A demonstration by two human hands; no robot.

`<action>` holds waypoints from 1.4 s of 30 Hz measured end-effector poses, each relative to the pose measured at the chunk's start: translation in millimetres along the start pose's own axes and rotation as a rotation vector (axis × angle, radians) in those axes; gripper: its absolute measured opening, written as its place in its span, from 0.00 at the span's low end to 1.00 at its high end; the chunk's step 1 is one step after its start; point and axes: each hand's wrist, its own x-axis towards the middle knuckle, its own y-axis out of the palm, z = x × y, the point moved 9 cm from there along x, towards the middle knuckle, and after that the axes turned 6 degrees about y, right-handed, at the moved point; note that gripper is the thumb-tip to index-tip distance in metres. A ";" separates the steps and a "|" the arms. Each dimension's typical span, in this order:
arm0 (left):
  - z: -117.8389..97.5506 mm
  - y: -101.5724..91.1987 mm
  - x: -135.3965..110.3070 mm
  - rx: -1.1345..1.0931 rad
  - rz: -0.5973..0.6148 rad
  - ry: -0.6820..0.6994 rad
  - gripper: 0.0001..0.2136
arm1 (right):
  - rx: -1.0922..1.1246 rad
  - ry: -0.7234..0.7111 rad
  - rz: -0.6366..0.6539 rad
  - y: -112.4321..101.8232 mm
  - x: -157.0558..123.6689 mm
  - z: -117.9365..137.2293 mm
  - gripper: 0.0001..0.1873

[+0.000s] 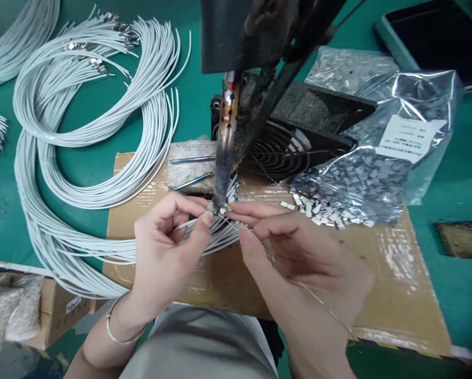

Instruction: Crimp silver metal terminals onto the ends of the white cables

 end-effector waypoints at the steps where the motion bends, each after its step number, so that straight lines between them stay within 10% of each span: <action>1: -0.1 -0.2 0.3 0.005 -0.001 0.009 0.09 | -0.002 -0.004 0.000 0.3 0.2 0.2 0.11; 42: -0.6 -6.2 0.5 0.061 -0.036 0.042 0.06 | 0.013 -0.034 -0.009 1.7 0.7 1.5 0.11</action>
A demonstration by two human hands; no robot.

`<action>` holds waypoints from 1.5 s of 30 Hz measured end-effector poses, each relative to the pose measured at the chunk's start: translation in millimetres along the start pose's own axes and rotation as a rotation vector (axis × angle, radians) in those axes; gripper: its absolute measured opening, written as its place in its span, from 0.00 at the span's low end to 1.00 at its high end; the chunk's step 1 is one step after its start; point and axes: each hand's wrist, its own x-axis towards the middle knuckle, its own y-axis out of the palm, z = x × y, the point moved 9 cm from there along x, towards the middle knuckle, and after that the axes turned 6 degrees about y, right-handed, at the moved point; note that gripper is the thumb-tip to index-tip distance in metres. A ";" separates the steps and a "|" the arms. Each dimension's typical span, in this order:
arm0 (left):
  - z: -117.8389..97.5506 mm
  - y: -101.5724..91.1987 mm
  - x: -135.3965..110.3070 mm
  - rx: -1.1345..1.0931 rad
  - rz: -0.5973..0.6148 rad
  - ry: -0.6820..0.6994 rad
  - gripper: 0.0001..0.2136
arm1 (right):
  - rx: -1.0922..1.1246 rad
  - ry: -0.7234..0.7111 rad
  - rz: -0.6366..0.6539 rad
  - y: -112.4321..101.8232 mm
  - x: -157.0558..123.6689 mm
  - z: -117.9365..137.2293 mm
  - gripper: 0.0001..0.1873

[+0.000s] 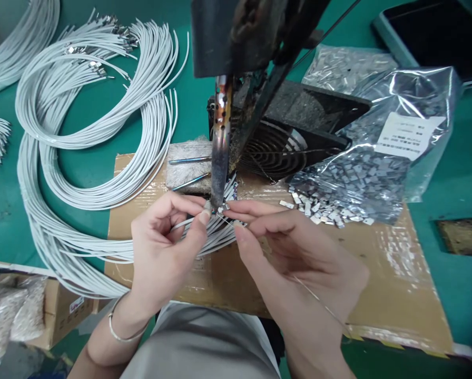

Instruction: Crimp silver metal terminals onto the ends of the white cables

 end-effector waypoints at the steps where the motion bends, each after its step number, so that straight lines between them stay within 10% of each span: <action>1: 0.0 -0.5 0.0 0.001 -0.001 0.003 0.06 | -0.003 -0.003 0.000 0.0 0.0 0.4 0.11; 45: 3.0 -1.4 0.3 -0.020 0.015 -0.002 0.07 | 0.029 0.001 0.025 2.0 -1.2 -2.1 0.11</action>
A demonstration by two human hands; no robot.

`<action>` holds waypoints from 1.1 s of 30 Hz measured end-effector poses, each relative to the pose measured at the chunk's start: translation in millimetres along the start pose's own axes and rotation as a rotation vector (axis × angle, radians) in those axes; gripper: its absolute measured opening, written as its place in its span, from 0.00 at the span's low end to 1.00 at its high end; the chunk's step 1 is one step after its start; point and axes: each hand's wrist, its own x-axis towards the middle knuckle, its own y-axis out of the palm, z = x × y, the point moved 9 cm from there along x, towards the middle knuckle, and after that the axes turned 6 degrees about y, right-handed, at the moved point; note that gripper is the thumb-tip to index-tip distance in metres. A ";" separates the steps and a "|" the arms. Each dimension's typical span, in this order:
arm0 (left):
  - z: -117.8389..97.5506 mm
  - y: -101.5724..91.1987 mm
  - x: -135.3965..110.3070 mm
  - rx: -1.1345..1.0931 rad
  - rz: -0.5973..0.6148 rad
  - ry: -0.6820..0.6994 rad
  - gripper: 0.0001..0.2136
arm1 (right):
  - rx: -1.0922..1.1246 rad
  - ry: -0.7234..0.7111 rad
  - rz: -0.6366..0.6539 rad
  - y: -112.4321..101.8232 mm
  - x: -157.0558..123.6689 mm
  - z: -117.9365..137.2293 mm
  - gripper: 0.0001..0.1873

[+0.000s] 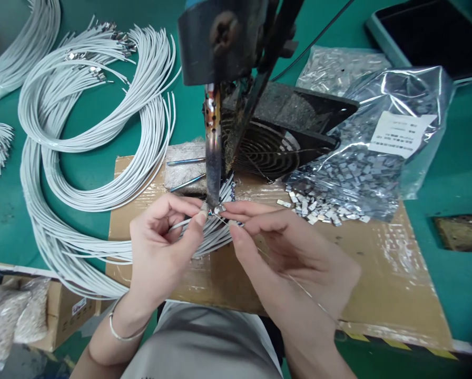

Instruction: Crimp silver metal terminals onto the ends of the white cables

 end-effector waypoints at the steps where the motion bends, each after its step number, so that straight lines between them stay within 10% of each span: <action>1: 0.0 0.1 0.4 0.001 -0.001 -0.001 0.07 | 0.000 -0.001 0.003 0.2 0.2 -0.1 0.11; 33: 1.6 0.6 0.9 -0.021 0.000 -0.011 0.07 | 0.020 0.075 -0.093 -1.6 0.4 -0.2 0.09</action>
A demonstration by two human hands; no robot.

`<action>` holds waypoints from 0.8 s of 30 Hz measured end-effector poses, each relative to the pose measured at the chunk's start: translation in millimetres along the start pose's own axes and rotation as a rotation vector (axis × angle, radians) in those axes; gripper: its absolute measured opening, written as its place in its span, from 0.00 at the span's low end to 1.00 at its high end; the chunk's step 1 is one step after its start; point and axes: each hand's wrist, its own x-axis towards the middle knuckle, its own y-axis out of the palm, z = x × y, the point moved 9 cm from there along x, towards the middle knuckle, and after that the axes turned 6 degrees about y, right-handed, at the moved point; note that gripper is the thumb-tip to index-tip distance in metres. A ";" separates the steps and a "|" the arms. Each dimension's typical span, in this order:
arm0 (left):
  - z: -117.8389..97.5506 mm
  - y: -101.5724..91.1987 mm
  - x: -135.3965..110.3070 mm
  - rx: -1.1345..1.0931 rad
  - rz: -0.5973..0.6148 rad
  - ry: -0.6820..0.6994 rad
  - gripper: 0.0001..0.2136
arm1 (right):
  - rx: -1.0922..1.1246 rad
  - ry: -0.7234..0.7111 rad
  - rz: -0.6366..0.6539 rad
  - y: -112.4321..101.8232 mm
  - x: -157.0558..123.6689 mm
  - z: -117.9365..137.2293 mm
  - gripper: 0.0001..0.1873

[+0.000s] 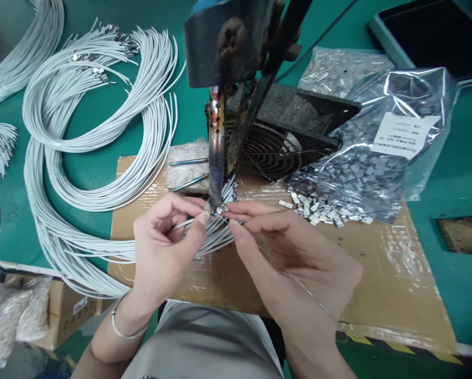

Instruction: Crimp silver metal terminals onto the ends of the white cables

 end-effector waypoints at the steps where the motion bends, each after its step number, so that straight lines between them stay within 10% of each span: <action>1: 0.4 0.7 0.4 -0.003 0.001 -0.002 0.07 | -0.004 -0.001 0.002 -0.1 -0.3 -0.2 0.09; 24: 1.1 0.1 -1.3 -0.014 0.035 0.028 0.07 | -0.047 -0.112 0.068 0.9 1.9 -1.4 0.10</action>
